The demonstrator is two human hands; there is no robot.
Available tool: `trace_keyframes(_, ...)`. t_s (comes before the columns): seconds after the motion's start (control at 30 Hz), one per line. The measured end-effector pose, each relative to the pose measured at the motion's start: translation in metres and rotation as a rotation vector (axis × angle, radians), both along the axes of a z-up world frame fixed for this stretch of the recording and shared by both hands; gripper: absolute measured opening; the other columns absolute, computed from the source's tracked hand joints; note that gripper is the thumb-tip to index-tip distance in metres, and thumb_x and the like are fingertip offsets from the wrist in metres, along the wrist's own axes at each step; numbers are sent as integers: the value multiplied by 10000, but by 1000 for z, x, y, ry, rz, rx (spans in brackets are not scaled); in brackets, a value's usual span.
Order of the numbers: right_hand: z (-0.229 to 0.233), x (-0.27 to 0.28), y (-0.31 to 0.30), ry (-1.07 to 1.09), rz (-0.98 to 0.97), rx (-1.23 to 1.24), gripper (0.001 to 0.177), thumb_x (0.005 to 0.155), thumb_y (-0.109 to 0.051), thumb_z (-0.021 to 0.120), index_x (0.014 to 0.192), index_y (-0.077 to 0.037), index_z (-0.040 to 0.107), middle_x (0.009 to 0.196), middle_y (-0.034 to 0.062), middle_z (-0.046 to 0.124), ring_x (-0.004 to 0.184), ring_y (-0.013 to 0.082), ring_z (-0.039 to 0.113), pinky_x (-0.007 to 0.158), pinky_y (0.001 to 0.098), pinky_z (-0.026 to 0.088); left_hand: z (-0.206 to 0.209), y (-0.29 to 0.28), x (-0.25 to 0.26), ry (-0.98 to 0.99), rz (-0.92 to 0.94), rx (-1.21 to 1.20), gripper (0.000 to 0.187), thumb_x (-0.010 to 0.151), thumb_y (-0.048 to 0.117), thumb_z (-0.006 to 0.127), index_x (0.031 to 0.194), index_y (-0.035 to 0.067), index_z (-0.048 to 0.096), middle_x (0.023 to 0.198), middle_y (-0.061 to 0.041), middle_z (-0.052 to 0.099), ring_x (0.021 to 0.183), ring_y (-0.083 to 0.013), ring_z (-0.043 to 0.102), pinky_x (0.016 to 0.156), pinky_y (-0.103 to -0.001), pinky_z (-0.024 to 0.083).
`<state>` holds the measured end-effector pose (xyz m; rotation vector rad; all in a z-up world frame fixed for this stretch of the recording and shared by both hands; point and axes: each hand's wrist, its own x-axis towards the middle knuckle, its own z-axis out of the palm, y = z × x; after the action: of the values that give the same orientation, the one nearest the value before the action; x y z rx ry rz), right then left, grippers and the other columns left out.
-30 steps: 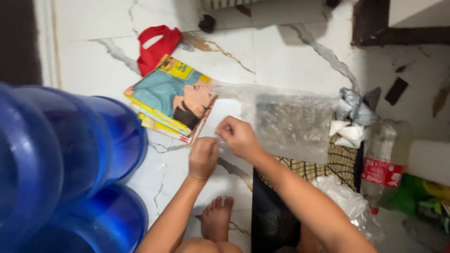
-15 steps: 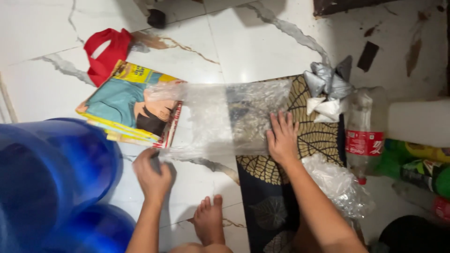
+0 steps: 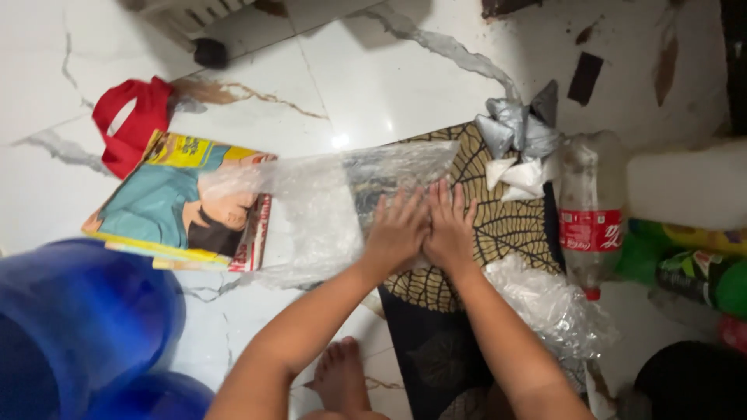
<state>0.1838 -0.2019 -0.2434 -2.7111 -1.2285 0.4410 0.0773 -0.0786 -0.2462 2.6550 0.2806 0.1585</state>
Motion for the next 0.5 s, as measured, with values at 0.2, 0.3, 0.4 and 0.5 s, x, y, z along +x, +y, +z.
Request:
trace_keyframes(0.2,-3,1,2,-16,-43,97,796,958,-441,575,1615,-74,314,1680,182,278,1555,432,193,1217,666,78,8,56,0,141,97,-143,662,915,424,601,1536,248,452,1632,-84,327,1514,-398,267,1179,-650,189)
trace_keyframes(0.3,2,1,2,-54,-23,70,776,955,-456,575,1583,-80,321,1651,183,304,1533,434,212,1210,670,90,-3,79,-21,215,247,21,607,952,376,586,1522,217,451,1631,-112,310,1506,-424,220,1152,-686,175)
trace_keyframes(0.4,2,1,6,-52,-40,91,780,957,-463,576,1591,-87,320,1655,178,300,1526,433,217,1199,667,96,-6,88,-17,122,430,81,592,1012,284,601,1571,152,457,1672,-189,297,1525,-441,201,1175,-689,198)
trace_keyframes(0.5,-2,-2,0,-59,-26,82,795,954,-487,579,1591,-92,315,1661,157,277,1533,420,205,1192,682,90,-2,64,16,182,234,13,587,949,202,606,1524,145,501,1679,-165,327,1597,-377,230,1255,-662,222)
